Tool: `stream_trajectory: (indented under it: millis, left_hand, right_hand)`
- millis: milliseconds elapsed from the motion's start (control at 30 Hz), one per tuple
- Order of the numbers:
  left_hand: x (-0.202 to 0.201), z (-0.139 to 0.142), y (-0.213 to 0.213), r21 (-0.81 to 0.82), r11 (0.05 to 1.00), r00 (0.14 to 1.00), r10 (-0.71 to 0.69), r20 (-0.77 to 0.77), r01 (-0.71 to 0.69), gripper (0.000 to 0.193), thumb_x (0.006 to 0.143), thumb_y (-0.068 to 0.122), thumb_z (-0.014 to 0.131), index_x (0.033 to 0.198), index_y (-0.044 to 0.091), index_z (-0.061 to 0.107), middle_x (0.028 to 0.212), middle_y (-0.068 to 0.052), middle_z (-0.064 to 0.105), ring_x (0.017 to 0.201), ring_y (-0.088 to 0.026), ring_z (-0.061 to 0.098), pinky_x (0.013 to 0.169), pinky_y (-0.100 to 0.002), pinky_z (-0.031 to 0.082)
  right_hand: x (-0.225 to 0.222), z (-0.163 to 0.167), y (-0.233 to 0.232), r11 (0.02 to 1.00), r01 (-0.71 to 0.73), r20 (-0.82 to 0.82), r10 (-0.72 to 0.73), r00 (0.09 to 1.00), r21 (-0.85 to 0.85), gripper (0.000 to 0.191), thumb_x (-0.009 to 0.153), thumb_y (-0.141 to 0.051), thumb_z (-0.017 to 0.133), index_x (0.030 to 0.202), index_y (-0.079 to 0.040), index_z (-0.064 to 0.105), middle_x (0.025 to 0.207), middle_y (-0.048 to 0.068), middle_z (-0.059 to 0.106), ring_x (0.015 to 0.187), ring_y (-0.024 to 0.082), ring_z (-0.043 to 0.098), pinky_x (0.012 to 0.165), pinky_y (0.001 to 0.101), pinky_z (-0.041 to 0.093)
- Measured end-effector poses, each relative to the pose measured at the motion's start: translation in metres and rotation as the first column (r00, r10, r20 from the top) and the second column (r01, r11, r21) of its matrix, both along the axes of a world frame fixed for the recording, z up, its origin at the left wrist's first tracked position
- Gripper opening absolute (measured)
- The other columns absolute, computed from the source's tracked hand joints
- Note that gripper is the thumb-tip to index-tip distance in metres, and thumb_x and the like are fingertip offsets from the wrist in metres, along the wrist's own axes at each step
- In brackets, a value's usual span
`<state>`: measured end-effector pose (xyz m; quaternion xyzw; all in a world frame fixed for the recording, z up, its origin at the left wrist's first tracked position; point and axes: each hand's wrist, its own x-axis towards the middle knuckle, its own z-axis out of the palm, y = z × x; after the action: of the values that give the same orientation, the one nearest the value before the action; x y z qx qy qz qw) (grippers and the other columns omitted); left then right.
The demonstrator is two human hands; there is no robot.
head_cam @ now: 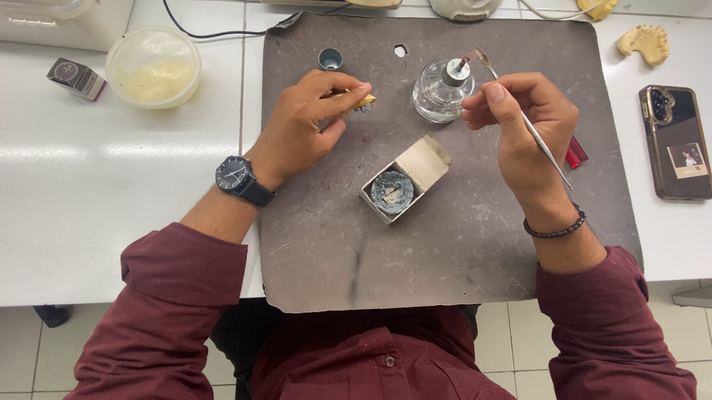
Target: The person holds a partial denture framework on a plaster model in one hand and uses a heated wax spatula, warmed over an alcohol lamp, to scoop wax from a metal box and apply it to the metal framework. They repeatedly heat the tool over the lamp and add wax to different spots on the denture.
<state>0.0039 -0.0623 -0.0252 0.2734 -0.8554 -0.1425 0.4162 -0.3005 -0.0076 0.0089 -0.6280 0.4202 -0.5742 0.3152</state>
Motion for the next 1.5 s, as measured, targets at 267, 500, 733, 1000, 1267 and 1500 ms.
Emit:
stream_trajectory:
  millis: [267,500,733,1000,1267,1500]
  left_hand:
    - [-0.002,0.003,0.002,0.005,1.0,1.0,0.008,-0.028,-0.008,0.053,0.088,-0.008,0.067,0.136,0.011,0.068,0.122,-0.007,0.072,0.104,-0.022,0.069,0.086,-0.033,0.059]
    - [-0.006,-0.003,0.005,0.524,0.851,0.972,0.094,-0.214,0.033,0.04,0.099,0.001,0.062,0.138,0.007,0.066,0.111,-0.008,0.078,0.087,-0.011,0.071,0.076,-0.022,0.058]
    - [-0.01,-0.003,0.001,0.752,0.611,0.889,0.167,-0.427,0.247,0.035,0.1,0.006,0.059,0.134,0.001,0.066,0.111,-0.01,0.08,0.087,-0.006,0.072,0.063,-0.017,0.056]
    - [-0.01,0.005,0.007,0.748,0.594,0.883,0.128,-0.452,0.296,0.035,0.096,0.004,0.062,0.131,0.001,0.068,0.111,-0.011,0.079,0.087,-0.007,0.074,0.061,-0.018,0.056]
    - [-0.01,0.002,0.007,0.735,0.602,0.878,0.113,-0.464,0.312,0.036,0.096,0.003,0.063,0.131,0.002,0.068,0.112,-0.011,0.079,0.088,-0.007,0.073,0.062,-0.018,0.057]
    - [-0.01,-0.001,0.005,0.725,0.608,0.869,0.111,-0.482,0.324,0.036,0.096,0.003,0.063,0.132,0.001,0.067,0.112,-0.012,0.079,0.088,-0.008,0.074,0.062,-0.019,0.057]
  right_hand:
    - [0.001,0.004,0.001,1.0,-0.005,0.007,0.005,1.0,-0.002,0.025,0.115,-0.02,0.057,0.111,0.003,0.065,0.097,0.016,0.075,0.084,0.02,0.076,0.076,0.0314,0.065]
    - [-0.007,0.003,-0.003,0.997,-0.074,0.274,0.064,0.96,0.028,0.065,0.119,-0.038,0.034,0.097,0.004,0.078,0.083,0.002,0.064,0.069,0.008,0.066,0.064,0.0243,0.063]
    - [-0.013,-0.003,-0.013,0.991,0.131,-0.083,-0.132,0.988,-0.017,0.012,0.105,-0.001,0.071,0.107,0.003,0.06,0.093,0.009,0.07,0.081,0.012,0.072,0.07,0.0239,0.061]
    - [-0.01,-0.008,-0.012,0.984,0.148,-0.261,-0.169,0.95,-0.099,0.01,0.103,0.002,0.075,0.108,0.003,0.067,0.1,0.01,0.073,0.091,0.015,0.076,0.078,0.0244,0.064]
    - [-0.008,-0.007,-0.012,0.982,0.152,-0.274,-0.177,0.945,-0.11,0.01,0.103,0.001,0.076,0.108,0.002,0.068,0.099,0.009,0.073,0.09,0.013,0.074,0.075,0.022,0.062]
    - [-0.011,-0.01,-0.013,0.978,0.16,-0.309,-0.194,0.931,-0.13,0.01,0.103,0.0,0.077,0.108,0.001,0.068,0.1,0.009,0.073,0.091,0.012,0.074,0.075,0.0218,0.062]
